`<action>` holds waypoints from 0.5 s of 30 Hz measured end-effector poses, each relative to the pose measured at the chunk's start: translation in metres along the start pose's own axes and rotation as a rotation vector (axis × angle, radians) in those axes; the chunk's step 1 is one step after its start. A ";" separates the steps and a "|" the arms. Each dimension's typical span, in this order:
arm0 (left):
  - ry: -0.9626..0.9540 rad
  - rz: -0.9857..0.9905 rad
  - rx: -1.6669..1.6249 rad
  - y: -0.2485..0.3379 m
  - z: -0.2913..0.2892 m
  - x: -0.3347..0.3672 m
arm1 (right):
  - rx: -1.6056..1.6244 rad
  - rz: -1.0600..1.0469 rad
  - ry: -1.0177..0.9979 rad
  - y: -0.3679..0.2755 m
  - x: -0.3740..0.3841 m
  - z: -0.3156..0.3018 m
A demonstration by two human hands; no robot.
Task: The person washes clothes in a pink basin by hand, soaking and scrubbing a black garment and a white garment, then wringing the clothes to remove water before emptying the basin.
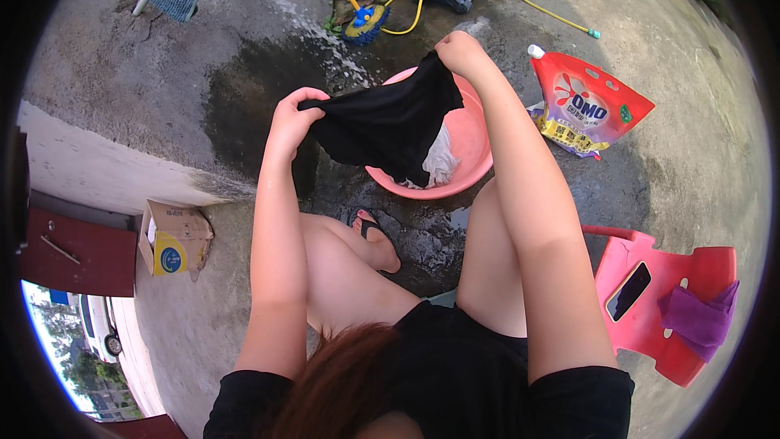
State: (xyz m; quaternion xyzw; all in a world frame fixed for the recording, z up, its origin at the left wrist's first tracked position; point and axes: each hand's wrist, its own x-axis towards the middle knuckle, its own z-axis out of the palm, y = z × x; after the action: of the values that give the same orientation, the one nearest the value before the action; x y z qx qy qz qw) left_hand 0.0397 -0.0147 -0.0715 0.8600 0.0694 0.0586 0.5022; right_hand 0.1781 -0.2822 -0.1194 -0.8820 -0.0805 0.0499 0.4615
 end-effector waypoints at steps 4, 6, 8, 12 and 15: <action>-0.002 -0.011 0.001 0.000 0.000 0.000 | 0.000 -0.001 -0.002 0.001 0.001 0.000; -0.003 -0.008 0.001 0.000 0.000 -0.001 | 0.000 0.000 0.000 0.001 0.001 0.000; 0.002 -0.004 0.008 0.000 -0.001 -0.001 | 0.001 -0.001 0.001 0.001 0.001 0.001; 0.002 -0.005 0.011 0.000 -0.001 -0.001 | -0.003 -0.002 0.014 0.000 0.000 0.001; 0.000 0.006 0.005 -0.001 -0.001 0.001 | 0.017 0.009 0.019 0.003 0.004 0.000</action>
State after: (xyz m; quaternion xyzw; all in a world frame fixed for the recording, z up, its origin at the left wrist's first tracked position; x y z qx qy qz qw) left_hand 0.0403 -0.0135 -0.0720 0.8614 0.0670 0.0599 0.4999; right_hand 0.1818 -0.2829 -0.1219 -0.8790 -0.0717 0.0441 0.4694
